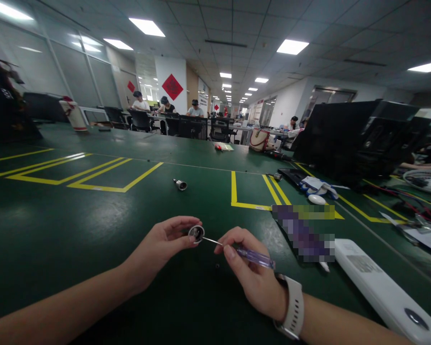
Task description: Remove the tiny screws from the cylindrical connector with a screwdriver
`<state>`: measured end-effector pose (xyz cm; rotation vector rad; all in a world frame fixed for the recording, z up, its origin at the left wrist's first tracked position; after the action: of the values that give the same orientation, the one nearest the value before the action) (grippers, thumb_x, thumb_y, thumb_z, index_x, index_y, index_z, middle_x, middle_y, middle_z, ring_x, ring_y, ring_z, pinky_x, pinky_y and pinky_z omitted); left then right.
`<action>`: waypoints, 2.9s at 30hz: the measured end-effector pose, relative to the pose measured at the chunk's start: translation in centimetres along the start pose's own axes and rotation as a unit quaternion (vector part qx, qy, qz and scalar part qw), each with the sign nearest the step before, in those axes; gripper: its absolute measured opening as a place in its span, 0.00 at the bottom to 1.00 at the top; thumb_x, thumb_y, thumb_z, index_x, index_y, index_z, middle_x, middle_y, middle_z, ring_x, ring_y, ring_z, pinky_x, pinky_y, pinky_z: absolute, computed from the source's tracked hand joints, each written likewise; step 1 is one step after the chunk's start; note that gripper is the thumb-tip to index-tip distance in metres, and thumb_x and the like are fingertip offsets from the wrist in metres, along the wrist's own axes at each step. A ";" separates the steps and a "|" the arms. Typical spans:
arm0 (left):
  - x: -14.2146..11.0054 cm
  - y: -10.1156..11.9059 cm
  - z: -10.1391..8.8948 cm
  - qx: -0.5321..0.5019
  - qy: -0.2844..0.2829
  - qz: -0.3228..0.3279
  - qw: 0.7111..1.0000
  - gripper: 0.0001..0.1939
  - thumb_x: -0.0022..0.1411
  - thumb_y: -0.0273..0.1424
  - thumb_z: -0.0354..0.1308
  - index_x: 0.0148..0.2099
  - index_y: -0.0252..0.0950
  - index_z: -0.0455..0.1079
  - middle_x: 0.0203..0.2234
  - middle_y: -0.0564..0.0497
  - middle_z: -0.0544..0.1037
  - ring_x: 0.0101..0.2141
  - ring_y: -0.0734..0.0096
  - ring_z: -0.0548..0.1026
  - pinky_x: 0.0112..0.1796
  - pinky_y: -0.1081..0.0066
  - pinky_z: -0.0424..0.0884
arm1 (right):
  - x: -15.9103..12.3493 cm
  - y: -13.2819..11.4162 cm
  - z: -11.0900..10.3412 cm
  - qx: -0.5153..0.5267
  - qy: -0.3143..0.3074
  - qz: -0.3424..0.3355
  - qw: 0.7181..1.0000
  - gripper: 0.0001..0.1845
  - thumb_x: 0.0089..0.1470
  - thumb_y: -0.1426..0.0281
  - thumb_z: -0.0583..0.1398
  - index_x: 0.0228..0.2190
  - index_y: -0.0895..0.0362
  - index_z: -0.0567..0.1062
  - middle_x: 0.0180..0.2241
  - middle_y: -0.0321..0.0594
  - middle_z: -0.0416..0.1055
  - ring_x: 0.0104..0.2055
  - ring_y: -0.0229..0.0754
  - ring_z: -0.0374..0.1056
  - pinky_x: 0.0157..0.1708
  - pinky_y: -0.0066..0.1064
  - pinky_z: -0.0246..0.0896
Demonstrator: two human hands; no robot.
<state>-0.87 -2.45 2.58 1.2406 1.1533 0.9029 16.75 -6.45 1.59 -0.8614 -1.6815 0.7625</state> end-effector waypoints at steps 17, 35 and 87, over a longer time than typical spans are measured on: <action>0.0 0.0 0.2 0.005 -0.009 0.015 1.000 0.17 0.46 0.27 0.64 0.42 0.35 0.73 0.33 0.52 0.80 0.37 0.68 0.75 0.39 0.71 0.70 | -0.2 -0.7 0.3 -0.045 -0.008 -0.083 0.995 0.05 0.55 0.75 0.52 0.31 0.57 0.68 0.30 0.39 0.67 0.34 0.40 0.64 0.34 0.33 0.59; -0.3 -0.1 0.2 0.042 0.001 0.059 0.997 0.16 0.45 0.27 0.63 0.41 0.35 0.73 0.35 0.49 0.80 0.40 0.62 0.76 0.44 0.66 0.70 | -0.6 -0.9 1.3 -0.165 -0.063 -0.169 0.970 0.09 0.50 0.81 0.54 0.34 0.57 0.65 0.33 0.40 0.68 0.37 0.40 0.63 0.41 0.35 0.59; 0.5 -0.1 -0.3 -0.024 -0.009 -0.017 1.000 0.20 0.45 0.29 0.66 0.42 0.35 0.66 0.43 0.45 0.76 0.45 0.59 0.73 0.44 0.63 0.71 | 1.6 2.9 -0.1 0.031 -0.028 0.207 0.978 0.11 0.53 0.69 0.54 0.21 0.57 0.66 0.14 0.29 0.60 0.18 0.33 0.59 0.21 0.25 0.53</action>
<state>-1.07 -1.92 2.39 1.1840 1.1302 0.8875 17.06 -3.55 -0.03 -1.1732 -1.5349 1.1230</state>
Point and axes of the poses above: each hand's wrist, its own x-axis towards the middle knuckle, its own z-axis out of the palm, y = z × x, the point moved 3 cm from there along x, towards the middle knuckle
